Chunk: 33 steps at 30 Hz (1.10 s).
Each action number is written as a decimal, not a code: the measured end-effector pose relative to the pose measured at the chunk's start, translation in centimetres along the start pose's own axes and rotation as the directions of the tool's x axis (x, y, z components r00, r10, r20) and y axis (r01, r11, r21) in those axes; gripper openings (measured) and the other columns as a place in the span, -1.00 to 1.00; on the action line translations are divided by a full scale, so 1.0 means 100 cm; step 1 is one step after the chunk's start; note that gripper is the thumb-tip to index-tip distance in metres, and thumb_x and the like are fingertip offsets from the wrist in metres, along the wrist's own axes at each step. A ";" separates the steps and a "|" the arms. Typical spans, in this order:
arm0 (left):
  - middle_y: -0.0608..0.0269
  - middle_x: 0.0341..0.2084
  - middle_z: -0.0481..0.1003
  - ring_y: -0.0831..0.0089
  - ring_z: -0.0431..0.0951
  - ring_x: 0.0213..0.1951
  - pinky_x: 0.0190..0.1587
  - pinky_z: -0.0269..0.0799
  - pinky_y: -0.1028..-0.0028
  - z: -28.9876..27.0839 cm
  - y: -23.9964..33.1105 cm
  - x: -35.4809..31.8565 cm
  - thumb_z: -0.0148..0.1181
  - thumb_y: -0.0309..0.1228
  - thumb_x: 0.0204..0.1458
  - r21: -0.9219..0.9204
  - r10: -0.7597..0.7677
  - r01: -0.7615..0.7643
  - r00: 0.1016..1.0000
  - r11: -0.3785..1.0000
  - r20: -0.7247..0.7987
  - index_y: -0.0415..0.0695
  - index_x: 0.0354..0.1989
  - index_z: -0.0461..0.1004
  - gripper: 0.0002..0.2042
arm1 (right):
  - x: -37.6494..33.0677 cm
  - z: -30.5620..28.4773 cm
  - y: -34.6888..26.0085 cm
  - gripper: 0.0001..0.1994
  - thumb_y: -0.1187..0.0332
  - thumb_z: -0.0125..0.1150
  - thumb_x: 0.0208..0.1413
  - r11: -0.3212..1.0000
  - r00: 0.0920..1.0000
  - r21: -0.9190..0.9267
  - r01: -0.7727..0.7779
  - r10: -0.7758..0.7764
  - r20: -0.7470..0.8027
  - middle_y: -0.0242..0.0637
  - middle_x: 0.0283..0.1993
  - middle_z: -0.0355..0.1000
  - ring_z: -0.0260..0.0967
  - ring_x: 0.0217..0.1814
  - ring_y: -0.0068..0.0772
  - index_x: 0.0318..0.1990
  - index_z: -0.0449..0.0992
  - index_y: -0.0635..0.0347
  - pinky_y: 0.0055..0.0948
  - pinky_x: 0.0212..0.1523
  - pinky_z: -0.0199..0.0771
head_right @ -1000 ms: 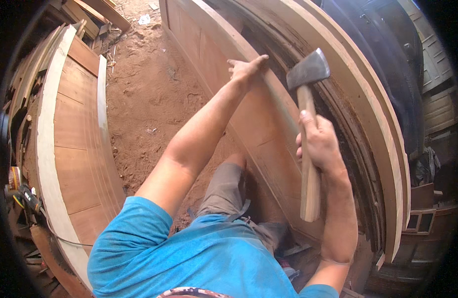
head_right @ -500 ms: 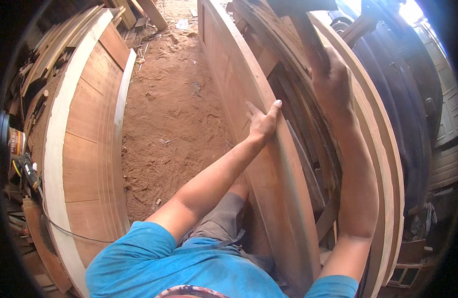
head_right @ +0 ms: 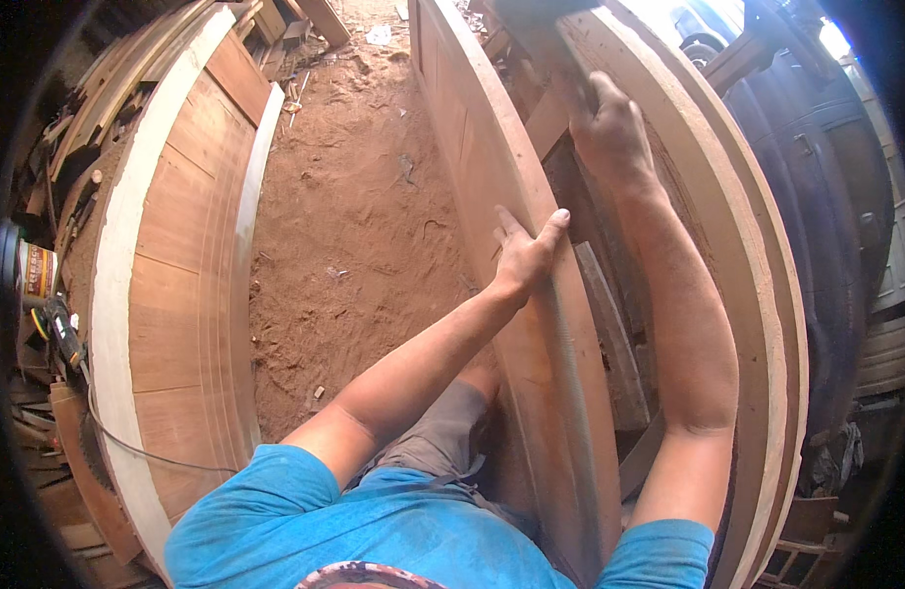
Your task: The person applies glue to the edges of wooden planks using a brush and then joins them together. They use a hammer to tap the planks into place and secure the assembly. The person works on a large curved wooden structure on the ground.
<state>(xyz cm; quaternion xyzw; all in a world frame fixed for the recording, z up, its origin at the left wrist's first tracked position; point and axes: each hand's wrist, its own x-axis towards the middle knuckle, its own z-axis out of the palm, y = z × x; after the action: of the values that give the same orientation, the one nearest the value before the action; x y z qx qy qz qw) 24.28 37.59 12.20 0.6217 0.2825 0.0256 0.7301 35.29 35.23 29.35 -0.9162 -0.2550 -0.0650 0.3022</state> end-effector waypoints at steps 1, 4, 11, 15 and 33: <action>-0.64 0.45 -0.27 -0.44 0.02 0.45 0.49 0.02 0.05 0.000 0.000 0.000 0.24 0.36 -0.01 -0.007 -0.007 0.007 1.000 1.000 0.005 -0.34 0.52 -0.54 0.33 | 0.002 -0.001 -0.004 -0.50 -0.07 0.08 0.36 0.997 1.000 0.074 0.000 0.001 -0.004 0.21 -0.18 0.59 0.56 -0.06 0.28 -0.10 0.51 0.31 0.05 -0.03 0.53; -0.63 0.46 -0.28 -0.43 0.02 0.45 0.49 0.02 0.04 0.001 0.000 -0.001 0.24 0.37 -0.02 -0.025 -0.006 0.006 1.000 1.000 0.018 -0.34 0.52 -0.55 0.34 | 0.003 0.016 0.034 -0.48 -0.09 0.09 0.35 0.960 0.991 -0.248 0.132 -0.123 0.051 0.11 -0.27 0.59 0.61 -0.19 0.11 -0.08 0.51 0.31 -0.04 -0.09 0.56; -0.60 0.47 -0.28 -0.42 0.05 0.44 0.48 0.04 0.04 0.009 0.003 0.003 0.24 0.38 -0.03 0.010 -0.024 0.024 1.000 1.000 0.012 -0.31 0.53 -0.54 0.34 | 0.000 0.018 0.037 -0.41 -0.15 0.11 0.33 0.972 0.955 -0.109 -0.209 0.227 0.192 -0.09 -0.46 0.54 0.55 -0.50 -0.27 -0.17 0.52 0.39 -0.24 -0.42 0.55; -0.61 0.47 -0.28 -0.43 0.05 0.44 0.48 0.04 0.03 0.012 0.003 0.003 0.24 0.37 -0.03 -0.013 -0.013 0.013 1.000 1.000 0.021 -0.29 0.53 -0.56 0.34 | 0.008 0.014 0.025 -0.47 -0.08 0.12 0.34 0.991 0.989 0.026 -0.129 0.127 0.078 -0.17 -0.50 0.52 0.51 -0.55 -0.35 -0.13 0.50 0.37 -0.30 -0.49 0.52; -0.28 0.51 -0.29 -0.18 0.06 0.47 0.36 0.24 -0.15 0.030 0.037 0.026 0.56 0.09 -0.23 -0.124 -0.239 0.263 0.954 0.957 0.181 -0.32 0.53 -0.47 0.42 | -0.179 -0.129 -0.042 -0.49 -0.11 0.05 0.40 0.942 0.948 0.132 -0.308 0.316 -0.043 -0.42 -0.53 0.37 0.40 -0.52 -0.61 -0.20 0.48 0.27 -0.51 -0.48 0.47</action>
<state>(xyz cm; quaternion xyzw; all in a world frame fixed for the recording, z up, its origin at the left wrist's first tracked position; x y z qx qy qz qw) 28.92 36.72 14.80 0.5253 0.2955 -0.0983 0.7919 18.15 22.87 37.10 -0.9220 -0.1002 -0.0295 0.3729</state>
